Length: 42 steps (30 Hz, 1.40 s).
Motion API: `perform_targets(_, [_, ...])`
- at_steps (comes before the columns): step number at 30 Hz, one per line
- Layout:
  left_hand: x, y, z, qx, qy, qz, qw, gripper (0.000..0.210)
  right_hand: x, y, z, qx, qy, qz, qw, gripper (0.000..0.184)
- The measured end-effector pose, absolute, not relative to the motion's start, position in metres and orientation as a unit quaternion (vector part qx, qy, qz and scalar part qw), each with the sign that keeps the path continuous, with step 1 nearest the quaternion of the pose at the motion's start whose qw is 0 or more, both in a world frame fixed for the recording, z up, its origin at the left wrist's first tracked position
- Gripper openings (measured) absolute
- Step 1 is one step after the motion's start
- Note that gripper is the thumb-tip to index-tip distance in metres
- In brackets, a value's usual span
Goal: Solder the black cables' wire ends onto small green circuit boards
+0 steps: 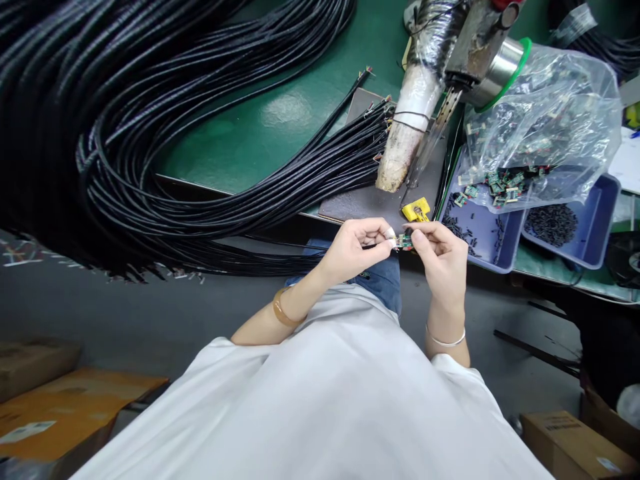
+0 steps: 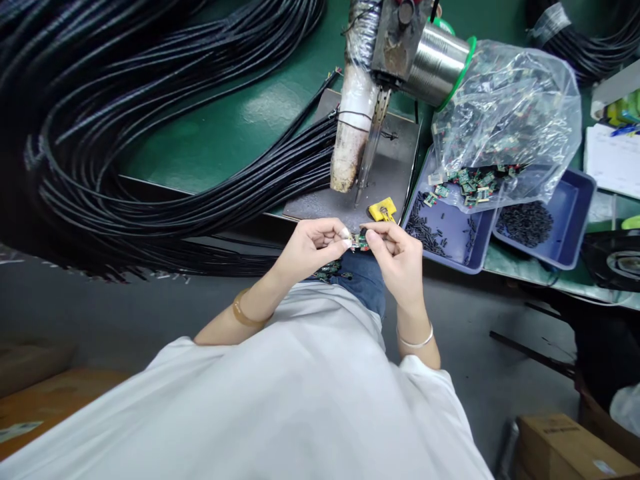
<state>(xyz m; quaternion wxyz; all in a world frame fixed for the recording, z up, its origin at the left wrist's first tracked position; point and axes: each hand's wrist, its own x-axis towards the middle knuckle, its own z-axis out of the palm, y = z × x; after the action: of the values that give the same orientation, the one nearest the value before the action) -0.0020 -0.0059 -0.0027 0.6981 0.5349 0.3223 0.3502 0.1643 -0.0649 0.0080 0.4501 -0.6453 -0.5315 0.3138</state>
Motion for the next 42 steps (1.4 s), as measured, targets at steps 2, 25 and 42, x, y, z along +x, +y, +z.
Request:
perform_targets(2, [-0.003, -0.005, -0.003, 0.531, 0.321, 0.342, 0.706, 0.01, 0.164, -0.064, 0.008, -0.637, -0.524, 0.329, 0.46, 0.024])
perform_targets(25, [-0.001, -0.006, -0.01, 0.519, 0.329, 0.349, 0.707, 0.011, 0.158, -0.058, 0.007, -0.639, -0.511, 0.309, 0.484, 0.018])
perform_targets(42, [0.01, 0.008, -0.015, 0.461, 0.358, 0.397, 0.709, 0.009, 0.164, -0.061, 0.013, -0.59, -0.506, 0.096, 0.622, 0.027])
